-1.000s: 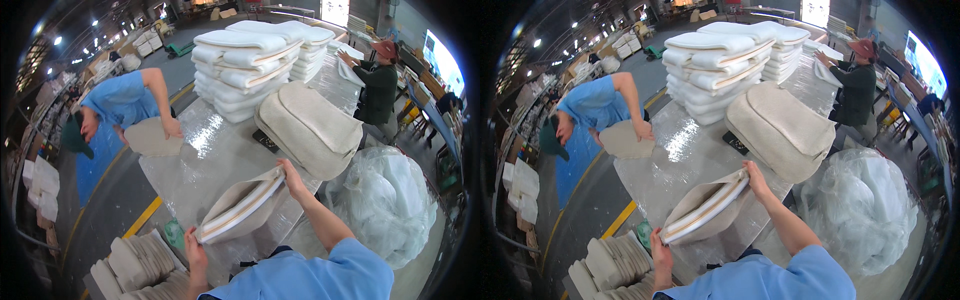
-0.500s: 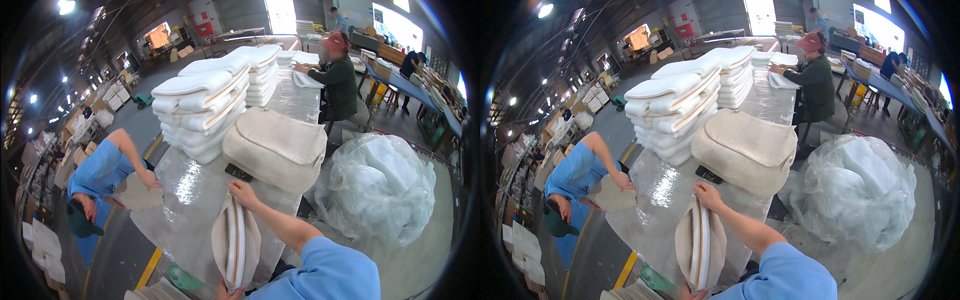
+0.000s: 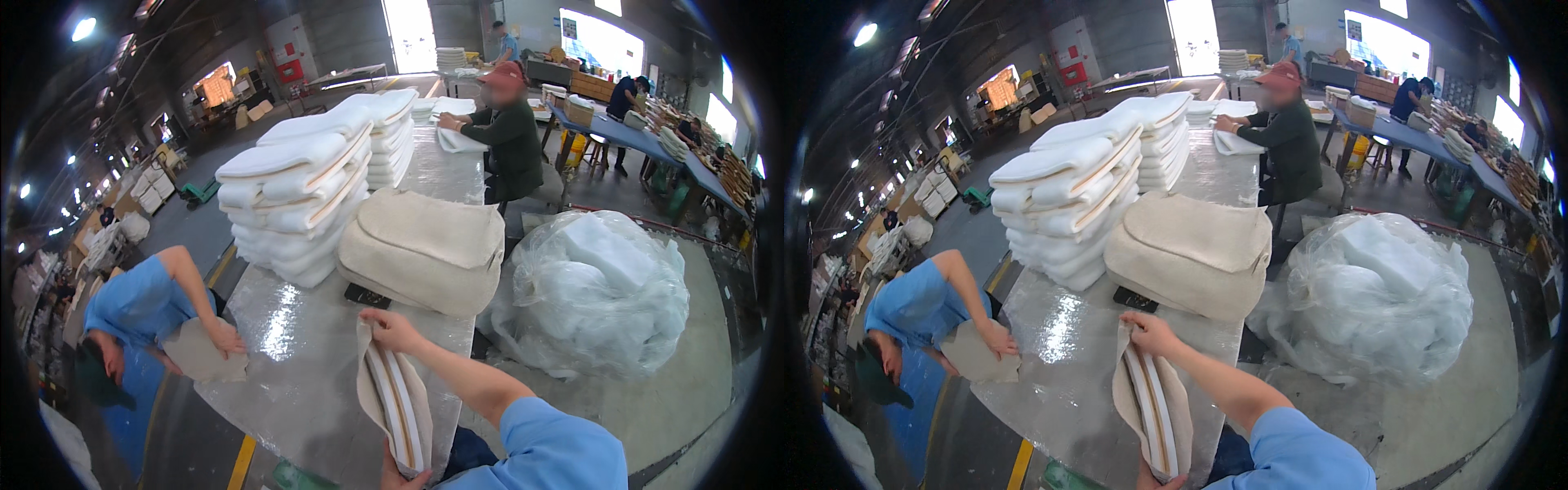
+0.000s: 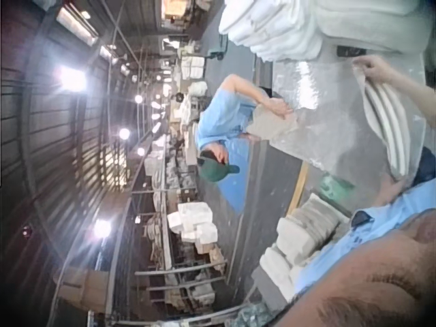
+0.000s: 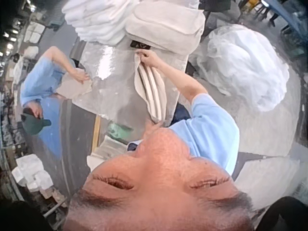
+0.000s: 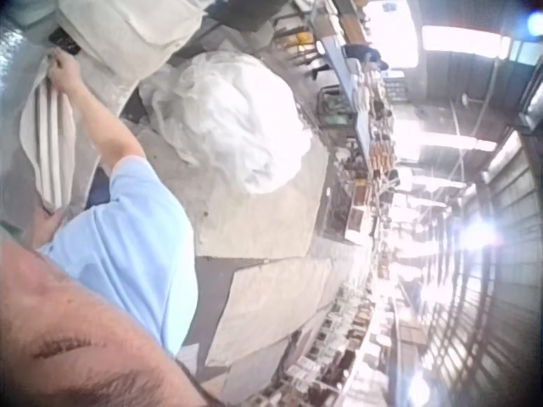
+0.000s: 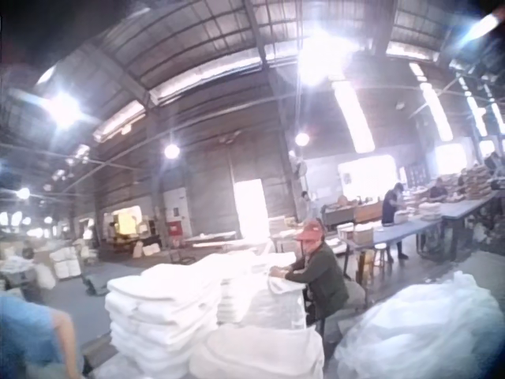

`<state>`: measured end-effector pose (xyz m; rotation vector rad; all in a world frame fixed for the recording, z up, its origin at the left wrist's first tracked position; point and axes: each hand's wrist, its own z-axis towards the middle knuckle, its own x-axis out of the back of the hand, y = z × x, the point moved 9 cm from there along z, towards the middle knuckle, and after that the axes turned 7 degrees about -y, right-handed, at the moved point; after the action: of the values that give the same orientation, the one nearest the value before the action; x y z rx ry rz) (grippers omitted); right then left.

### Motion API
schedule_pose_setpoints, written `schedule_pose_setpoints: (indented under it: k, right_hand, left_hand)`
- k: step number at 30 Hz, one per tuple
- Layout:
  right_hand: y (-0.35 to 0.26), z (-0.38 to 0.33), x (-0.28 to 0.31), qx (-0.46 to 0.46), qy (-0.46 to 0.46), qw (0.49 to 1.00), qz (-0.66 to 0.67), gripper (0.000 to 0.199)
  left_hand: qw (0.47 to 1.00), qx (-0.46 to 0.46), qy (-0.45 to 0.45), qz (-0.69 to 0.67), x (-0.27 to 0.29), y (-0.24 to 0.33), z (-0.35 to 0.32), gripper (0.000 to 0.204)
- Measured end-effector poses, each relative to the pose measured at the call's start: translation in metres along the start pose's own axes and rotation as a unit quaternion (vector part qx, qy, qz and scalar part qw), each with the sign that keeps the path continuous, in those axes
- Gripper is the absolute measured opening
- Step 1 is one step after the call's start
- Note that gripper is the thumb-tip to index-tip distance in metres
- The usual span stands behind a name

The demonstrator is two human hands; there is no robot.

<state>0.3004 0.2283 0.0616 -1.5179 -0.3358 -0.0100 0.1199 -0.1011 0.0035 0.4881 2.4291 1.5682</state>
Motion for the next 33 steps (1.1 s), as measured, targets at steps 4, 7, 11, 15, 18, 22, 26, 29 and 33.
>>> schedule_pose_setpoints:
  k: [4, 7, 11, 15, 18, 22, 26, 29, 33]
  right_hand:
    - [-0.027, -0.003, -0.014, 0.0, 0.049, 0.998, -0.044, 0.033]
    - [-0.027, -0.006, -0.009, 0.002, 0.08, 0.996, -0.041, 0.029]
    - [-0.033, 0.004, -0.005, 0.007, 0.118, 0.992, -0.045, 0.03]
    - [-0.032, 0.005, -0.011, -0.026, 0.118, 0.992, -0.04, 0.028]
    - [-0.041, 0.008, -0.014, -0.011, 0.134, 0.988, -0.081, 0.029]
    - [-0.035, 0.004, -0.032, -0.003, 0.175, 0.984, -0.041, 0.026]
    - [-0.037, 0.009, -0.049, 0.042, 0.174, 0.983, -0.033, 0.022]
    - [-0.041, 0.011, -0.056, 0.075, 0.166, 0.982, -0.049, 0.019]
    - [-0.041, 0.013, -0.059, 0.106, 0.159, 0.98, -0.061, 0.017]
  left_hand:
    - [1.0, 0.024, -0.003, -0.003, 0.001, 0.006, 0.005, 0.103]
    - [1.0, 0.007, -0.017, 0.001, -0.004, 0.008, 0.005, 0.102]
    - [1.0, 0.0, -0.021, -0.003, -0.001, 0.009, 0.016, 0.101]
    - [0.999, -0.036, -0.005, -0.016, 0.015, 0.025, 0.026, 0.1]
    - [0.991, -0.111, 0.004, -0.069, 0.04, 0.06, 0.053, 0.1]
    - [0.974, -0.168, 0.043, -0.146, 0.068, 0.136, 0.131, 0.076]
    - [0.97, -0.154, 0.19, -0.008, 0.119, 0.163, 0.188, 0.057]
    - [0.963, -0.14, 0.218, 0.073, 0.14, 0.177, 0.206, 0.039]
    - [0.94, -0.148, 0.276, 0.136, 0.152, 0.183, 0.212, 0.027]
